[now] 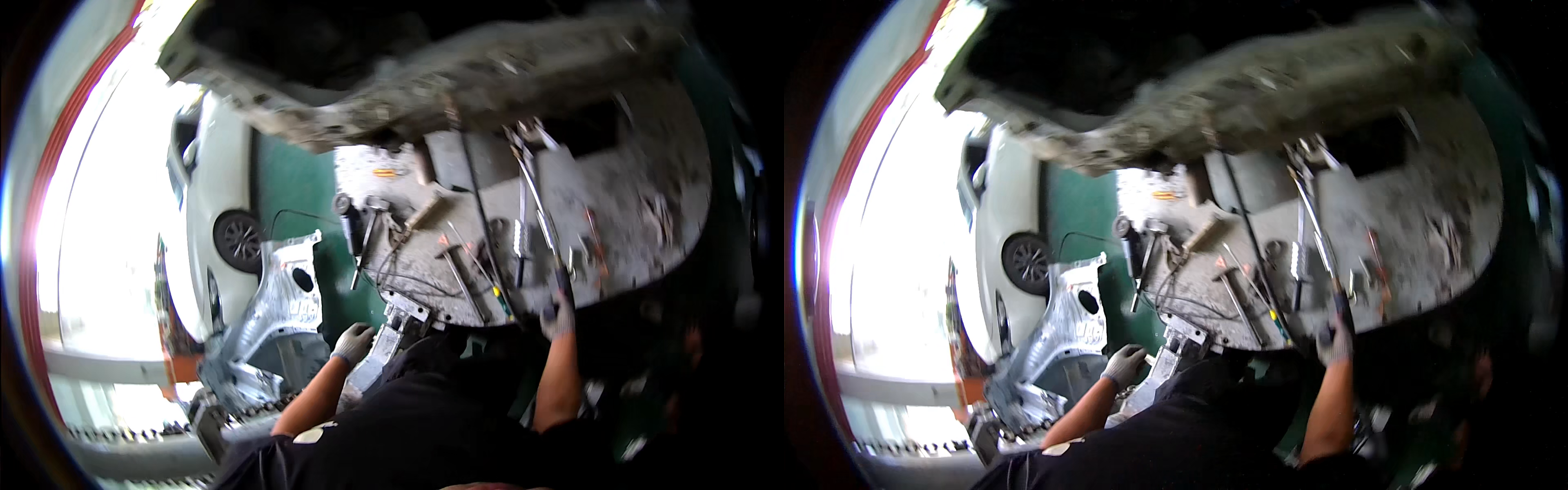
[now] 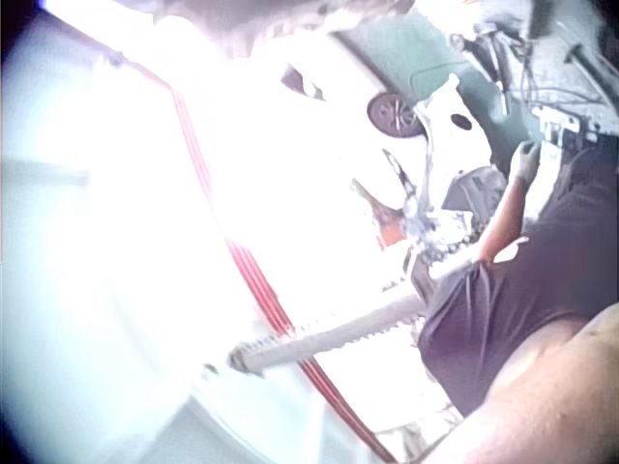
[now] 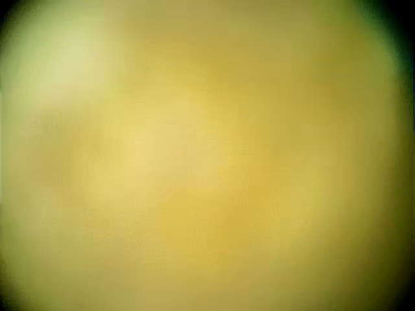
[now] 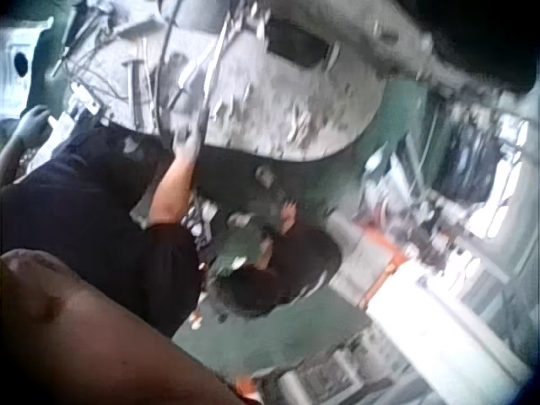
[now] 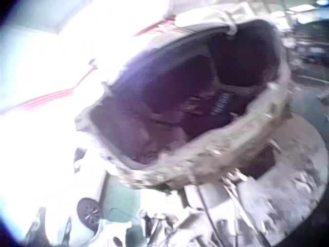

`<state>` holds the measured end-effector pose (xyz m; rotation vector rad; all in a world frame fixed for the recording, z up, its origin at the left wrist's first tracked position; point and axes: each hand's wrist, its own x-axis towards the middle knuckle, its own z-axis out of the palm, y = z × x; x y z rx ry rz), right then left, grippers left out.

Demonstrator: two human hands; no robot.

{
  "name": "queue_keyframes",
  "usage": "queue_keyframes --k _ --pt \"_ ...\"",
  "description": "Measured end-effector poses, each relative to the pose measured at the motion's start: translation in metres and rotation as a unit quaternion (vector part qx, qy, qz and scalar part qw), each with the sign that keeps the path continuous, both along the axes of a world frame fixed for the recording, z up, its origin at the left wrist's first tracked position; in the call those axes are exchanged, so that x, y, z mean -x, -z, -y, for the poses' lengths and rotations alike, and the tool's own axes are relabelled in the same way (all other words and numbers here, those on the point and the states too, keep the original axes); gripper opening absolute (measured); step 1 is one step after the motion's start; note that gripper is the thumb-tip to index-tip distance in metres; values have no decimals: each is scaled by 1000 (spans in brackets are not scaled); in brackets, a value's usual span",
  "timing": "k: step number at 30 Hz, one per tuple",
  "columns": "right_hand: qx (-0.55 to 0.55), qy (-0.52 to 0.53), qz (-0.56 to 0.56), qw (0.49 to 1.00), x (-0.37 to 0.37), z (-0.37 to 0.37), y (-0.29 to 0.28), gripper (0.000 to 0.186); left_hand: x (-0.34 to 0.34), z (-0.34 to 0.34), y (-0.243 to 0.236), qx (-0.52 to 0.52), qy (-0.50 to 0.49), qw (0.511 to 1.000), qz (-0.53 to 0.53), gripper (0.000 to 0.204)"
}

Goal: The person uses a handheld grinder to smooth the inner surface of a car door panel, then switches to a spot welder to attach a metal patch. They use a screwdriver to pry and adjust the patch, and a hammer to tap the weld area. The person continues welding and hammering the patch into place on the door frame.

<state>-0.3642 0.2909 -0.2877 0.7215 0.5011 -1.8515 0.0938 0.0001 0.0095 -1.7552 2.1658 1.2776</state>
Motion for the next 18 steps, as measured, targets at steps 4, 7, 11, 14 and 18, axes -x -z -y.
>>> queue_keyframes --k 4,7,11,14,18 --pt "183 -35 -60 981 -64 -73 -70 17 127 22 -11 -148 -89 981 -91 42" --pt "-226 -10 4 974 -111 -95 -158 16 209 2 -36 -201 11 968 -151 55" --pt "-155 -167 -32 973 -138 -108 -288 7 282 -27 -26 -284 93 923 -242 74" --pt "-149 -174 -145 963 -149 -93 -335 8 316 -45 -48 -473 -19 787 -396 67" --pt "-164 -148 -292 931 -152 -58 -384 11 319 -30 -118 -530 -138 680 -487 31"
